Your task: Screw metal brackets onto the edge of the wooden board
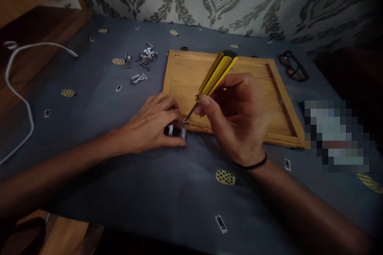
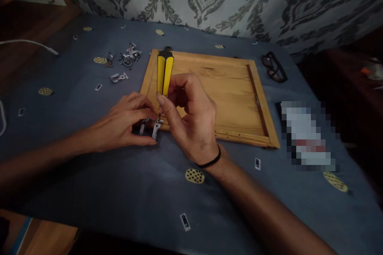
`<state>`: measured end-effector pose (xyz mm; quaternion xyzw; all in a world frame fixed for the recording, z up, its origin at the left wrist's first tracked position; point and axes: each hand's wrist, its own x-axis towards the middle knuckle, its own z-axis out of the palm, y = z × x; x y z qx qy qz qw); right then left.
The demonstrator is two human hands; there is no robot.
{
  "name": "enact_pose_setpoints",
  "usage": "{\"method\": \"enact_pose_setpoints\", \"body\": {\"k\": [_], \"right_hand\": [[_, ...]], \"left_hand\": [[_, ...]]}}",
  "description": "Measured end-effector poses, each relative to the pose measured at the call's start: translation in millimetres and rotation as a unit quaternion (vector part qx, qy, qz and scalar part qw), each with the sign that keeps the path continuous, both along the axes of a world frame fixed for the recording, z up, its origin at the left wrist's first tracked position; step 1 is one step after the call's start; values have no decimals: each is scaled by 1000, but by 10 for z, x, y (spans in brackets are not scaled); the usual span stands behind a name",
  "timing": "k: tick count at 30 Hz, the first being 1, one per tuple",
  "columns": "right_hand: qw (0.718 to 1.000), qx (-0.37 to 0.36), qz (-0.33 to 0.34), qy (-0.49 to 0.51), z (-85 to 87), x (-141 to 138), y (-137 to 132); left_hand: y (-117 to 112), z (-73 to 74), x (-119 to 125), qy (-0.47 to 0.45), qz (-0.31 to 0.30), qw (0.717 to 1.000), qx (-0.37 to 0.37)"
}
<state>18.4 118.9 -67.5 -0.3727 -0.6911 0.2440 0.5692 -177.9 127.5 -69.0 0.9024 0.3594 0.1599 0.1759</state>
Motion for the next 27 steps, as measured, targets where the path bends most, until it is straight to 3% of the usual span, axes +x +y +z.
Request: {"method": "enact_pose_setpoints", "body": {"k": [27], "right_hand": [[998, -16, 44, 31, 63, -14, -2]], "left_hand": [[-3, 11, 9, 0, 3, 1000, -9]]}}
